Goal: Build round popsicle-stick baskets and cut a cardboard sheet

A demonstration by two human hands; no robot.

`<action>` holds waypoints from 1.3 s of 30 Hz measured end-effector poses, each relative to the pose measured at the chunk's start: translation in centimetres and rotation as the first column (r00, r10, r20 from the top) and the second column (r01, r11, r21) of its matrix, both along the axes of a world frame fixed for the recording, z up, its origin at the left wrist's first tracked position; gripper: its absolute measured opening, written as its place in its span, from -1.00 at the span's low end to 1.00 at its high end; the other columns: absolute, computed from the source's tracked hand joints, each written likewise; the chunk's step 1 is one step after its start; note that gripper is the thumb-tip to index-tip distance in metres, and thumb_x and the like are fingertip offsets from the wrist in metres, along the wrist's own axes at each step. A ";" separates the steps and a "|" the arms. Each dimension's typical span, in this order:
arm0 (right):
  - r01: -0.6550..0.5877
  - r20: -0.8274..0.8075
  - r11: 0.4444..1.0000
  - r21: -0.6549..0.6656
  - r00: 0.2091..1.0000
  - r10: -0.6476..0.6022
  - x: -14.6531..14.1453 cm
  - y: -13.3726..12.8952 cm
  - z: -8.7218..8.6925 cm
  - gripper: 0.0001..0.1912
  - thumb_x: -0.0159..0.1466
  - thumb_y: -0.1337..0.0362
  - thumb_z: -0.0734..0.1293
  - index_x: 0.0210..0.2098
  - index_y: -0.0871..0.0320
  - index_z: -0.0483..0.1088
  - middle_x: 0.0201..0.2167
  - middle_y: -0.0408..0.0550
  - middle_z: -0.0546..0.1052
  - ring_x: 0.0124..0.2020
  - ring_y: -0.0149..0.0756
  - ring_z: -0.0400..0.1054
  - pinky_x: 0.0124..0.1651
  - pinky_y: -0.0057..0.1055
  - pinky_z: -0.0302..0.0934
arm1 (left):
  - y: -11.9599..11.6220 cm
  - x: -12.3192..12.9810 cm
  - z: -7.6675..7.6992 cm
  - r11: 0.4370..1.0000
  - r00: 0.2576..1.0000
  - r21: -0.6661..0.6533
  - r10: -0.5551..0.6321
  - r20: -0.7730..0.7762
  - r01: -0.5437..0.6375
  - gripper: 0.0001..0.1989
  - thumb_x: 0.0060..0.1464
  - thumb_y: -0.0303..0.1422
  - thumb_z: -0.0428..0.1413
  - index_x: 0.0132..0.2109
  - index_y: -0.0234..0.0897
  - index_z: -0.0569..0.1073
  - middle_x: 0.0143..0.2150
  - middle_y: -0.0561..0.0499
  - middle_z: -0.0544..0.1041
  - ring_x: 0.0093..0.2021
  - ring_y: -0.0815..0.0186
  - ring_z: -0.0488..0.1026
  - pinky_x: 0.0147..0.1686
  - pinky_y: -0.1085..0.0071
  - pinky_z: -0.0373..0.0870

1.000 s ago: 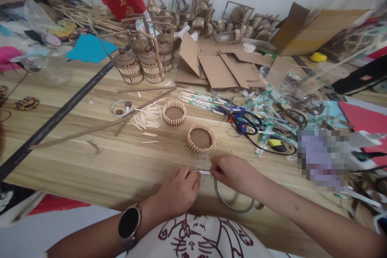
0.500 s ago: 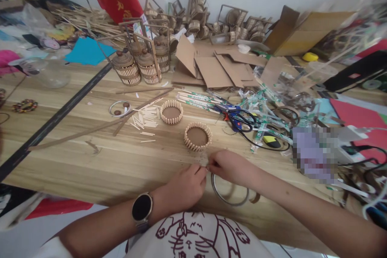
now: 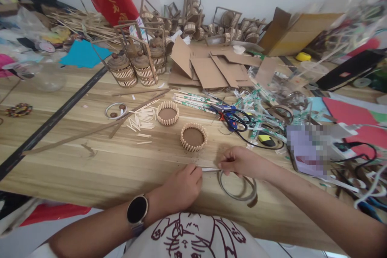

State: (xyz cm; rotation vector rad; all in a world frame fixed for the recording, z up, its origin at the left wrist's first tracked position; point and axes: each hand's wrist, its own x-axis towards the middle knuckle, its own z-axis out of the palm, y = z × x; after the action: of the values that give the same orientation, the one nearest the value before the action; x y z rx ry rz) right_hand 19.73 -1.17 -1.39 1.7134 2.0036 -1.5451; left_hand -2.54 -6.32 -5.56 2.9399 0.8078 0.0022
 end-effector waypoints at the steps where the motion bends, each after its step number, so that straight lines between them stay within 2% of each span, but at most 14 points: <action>1: 0.004 -0.007 1.000 -0.012 1.000 -0.004 0.3 0.0 -0.1 -0.75 0.11 0.16 0.27 -0.61 0.14 0.34 -0.65 -0.20 0.39 -0.67 -0.47 0.16 -0.59 -0.53 0.05 | 0.0 0.0 0.1 1.000 1.000 -0.006 0.002 -0.011 -0.002 -0.83 0.30 -0.52 -0.02 -0.14 -0.42 0.48 -0.11 -0.18 0.49 -0.13 0.16 0.40 -0.28 0.32 0.45; 8: 0.015 0.018 0.997 -0.075 1.000 -0.014 1.1 -0.2 -0.7 -0.75 0.04 0.07 0.30 -0.58 0.13 0.34 -0.63 -0.17 0.42 -0.66 -0.44 0.21 -0.59 -0.51 0.07 | 0.2 0.2 0.3 0.999 0.998 -0.046 -0.006 -0.065 0.003 -0.82 0.31 -0.50 -0.03 -0.10 -0.42 0.47 -0.10 -0.19 0.49 -0.11 0.16 0.40 -0.28 0.33 0.46; 17: -0.023 0.082 0.997 -0.074 0.996 0.029 0.7 -0.1 -0.4 -0.83 0.12 0.21 0.24 -0.56 0.12 0.30 -0.59 -0.17 0.47 -0.63 -0.44 0.31 -0.53 -0.54 0.13 | 0.2 0.4 0.7 1.000 0.998 -0.014 0.005 -0.061 -0.006 -0.76 0.33 -0.48 -0.06 0.05 -0.45 0.41 -0.13 -0.17 0.50 -0.13 0.17 0.42 -0.27 0.33 0.46; 26: -0.119 0.233 0.993 0.028 0.966 0.109 0.3 -0.4 -0.4 -0.80 0.21 0.34 0.24 -0.54 0.15 0.38 -0.58 -0.12 0.55 -0.54 -0.37 0.42 -0.48 -0.53 0.12 | 0.1 0.6 0.7 1.000 0.997 -0.020 0.001 -0.081 -0.002 -0.73 0.32 -0.49 -0.07 0.08 -0.49 0.41 -0.13 -0.19 0.51 -0.13 0.14 0.42 -0.28 0.31 0.48; 33: -0.211 0.341 0.971 0.107 0.926 0.164 -0.4 -0.5 0.5 -0.80 0.22 0.37 0.26 -0.49 0.16 0.47 -0.57 -0.12 0.56 -0.53 -0.36 0.39 -0.46 -0.50 0.06 | 0.0 0.5 0.7 1.000 0.996 -0.019 0.002 -0.088 -0.004 -0.66 0.34 -0.48 -0.09 0.18 -0.51 0.34 -0.10 -0.20 0.51 -0.11 0.15 0.43 -0.27 0.32 0.46; 39: -0.280 0.421 0.943 0.181 0.888 0.182 -0.8 -0.7 0.5 -0.84 0.21 0.37 0.29 -0.41 0.17 0.53 -0.40 -0.03 0.61 -0.37 -0.29 0.42 -0.40 -0.47 0.03 | 0.1 0.8 0.9 1.000 0.995 -0.018 0.001 -0.103 -0.003 -0.65 0.34 -0.48 -0.09 0.19 -0.50 0.33 -0.16 -0.18 0.51 -0.14 0.15 0.43 -0.30 0.33 0.44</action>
State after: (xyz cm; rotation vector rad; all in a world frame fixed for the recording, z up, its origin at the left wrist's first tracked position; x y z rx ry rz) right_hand 18.97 -1.87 -0.85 1.6202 2.1333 -0.8241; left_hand -1.79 -6.19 -4.64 2.9431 0.8188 -0.1566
